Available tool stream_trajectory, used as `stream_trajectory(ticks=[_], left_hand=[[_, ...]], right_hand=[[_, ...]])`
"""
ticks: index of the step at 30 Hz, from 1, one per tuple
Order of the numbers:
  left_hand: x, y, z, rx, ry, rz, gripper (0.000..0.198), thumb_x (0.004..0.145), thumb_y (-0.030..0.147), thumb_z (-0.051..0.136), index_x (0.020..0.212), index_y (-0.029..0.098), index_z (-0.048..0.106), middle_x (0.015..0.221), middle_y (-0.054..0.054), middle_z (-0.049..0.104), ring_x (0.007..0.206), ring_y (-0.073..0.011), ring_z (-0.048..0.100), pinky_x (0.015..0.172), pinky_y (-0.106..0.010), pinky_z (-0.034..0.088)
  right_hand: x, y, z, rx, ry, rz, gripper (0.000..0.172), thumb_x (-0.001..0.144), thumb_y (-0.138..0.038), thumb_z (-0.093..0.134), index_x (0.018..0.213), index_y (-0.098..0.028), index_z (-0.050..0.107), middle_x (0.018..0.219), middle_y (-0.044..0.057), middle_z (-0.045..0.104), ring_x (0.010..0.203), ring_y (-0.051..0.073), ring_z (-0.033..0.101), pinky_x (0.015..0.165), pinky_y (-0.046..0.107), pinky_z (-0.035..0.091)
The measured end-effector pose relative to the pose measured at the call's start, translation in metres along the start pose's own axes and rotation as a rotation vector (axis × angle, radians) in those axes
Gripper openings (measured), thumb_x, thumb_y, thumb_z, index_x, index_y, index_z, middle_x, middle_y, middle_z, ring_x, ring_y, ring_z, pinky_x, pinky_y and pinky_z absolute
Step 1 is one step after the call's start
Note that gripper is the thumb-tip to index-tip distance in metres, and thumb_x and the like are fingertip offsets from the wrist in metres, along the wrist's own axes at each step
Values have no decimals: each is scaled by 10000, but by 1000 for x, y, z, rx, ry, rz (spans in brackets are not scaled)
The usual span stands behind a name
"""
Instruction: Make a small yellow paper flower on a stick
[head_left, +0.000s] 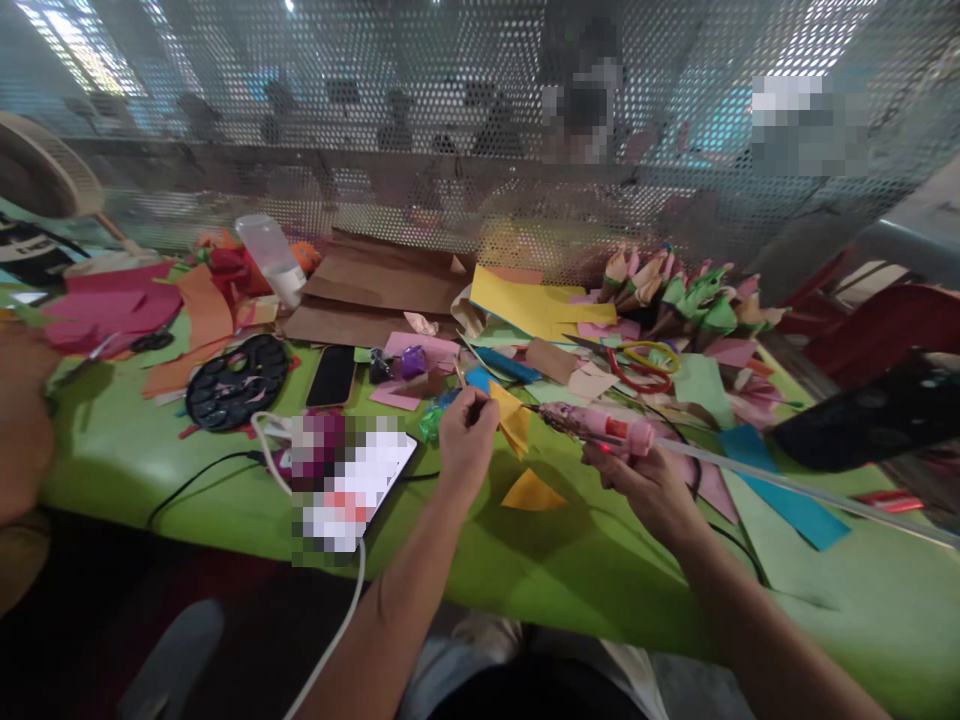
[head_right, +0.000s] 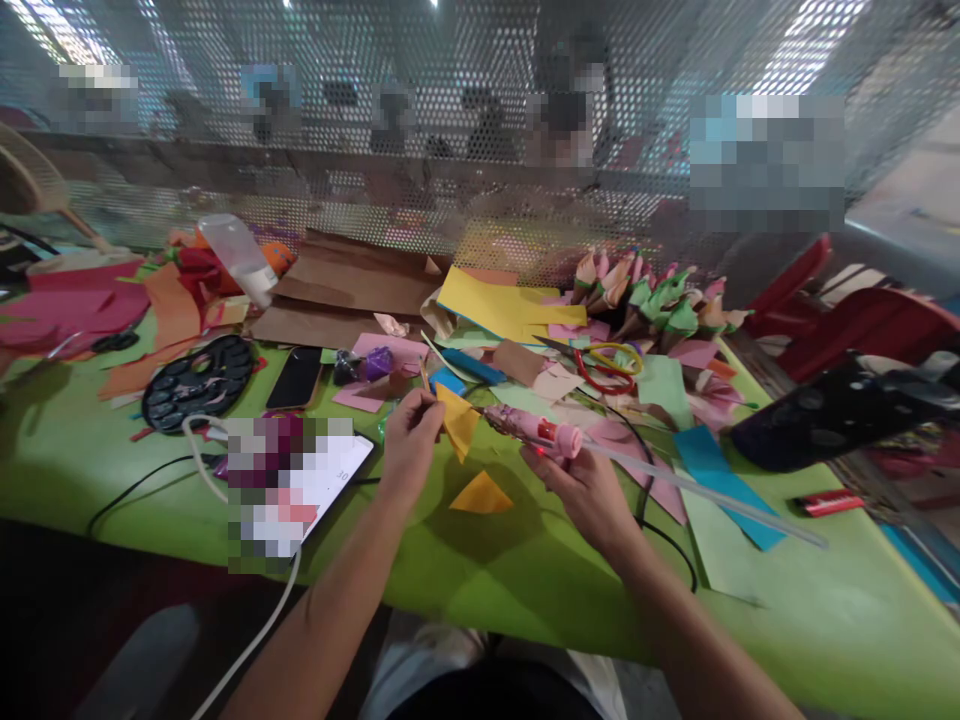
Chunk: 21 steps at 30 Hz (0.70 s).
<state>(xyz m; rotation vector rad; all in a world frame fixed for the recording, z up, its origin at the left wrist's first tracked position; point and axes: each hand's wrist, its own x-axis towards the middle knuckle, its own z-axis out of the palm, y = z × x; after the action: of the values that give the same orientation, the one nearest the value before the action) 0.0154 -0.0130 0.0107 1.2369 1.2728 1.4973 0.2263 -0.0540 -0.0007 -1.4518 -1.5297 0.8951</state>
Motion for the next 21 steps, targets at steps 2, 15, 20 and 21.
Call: stream_trajectory(ticks=[2, 15, 20, 21], left_hand=[[0, -1, 1, -4, -22, -9, 187, 772, 247, 548, 610, 206, 465, 567, 60, 402, 550, -100, 365, 549, -241, 299], [0, 1, -1, -19, -5, -20, 186, 771, 247, 554, 612, 205, 466, 573, 58, 405, 556, -97, 368, 555, -236, 308], [1, 1, -1, -12, 0, -12, 195, 772, 243, 561, 604, 204, 470, 569, 59, 409, 552, -96, 373, 552, -235, 309], [1, 0, -1, -11, -9, -11, 197, 773, 245, 563, 604, 204, 469, 567, 60, 407, 551, -96, 371, 551, -236, 306]], right_hand=[[0, 1, 0, -14, 3, 6, 437, 819, -591, 646, 694, -174, 625, 579, 3, 520, 545, 135, 446, 495, 252, 357], [1, 2, 0, -7, 6, -7, 459, 823, -621, 643, 733, -172, 652, 596, 10, 546, 536, 135, 446, 479, 253, 368], [1, 1, 0, -2, 8, 6, 462, 821, -624, 642, 716, -174, 642, 574, -1, 507, 535, 135, 439, 483, 254, 348], [1, 1, 0, -6, 7, 11, 465, 819, -629, 641, 718, -175, 641, 575, -1, 507, 536, 136, 439, 486, 255, 345]])
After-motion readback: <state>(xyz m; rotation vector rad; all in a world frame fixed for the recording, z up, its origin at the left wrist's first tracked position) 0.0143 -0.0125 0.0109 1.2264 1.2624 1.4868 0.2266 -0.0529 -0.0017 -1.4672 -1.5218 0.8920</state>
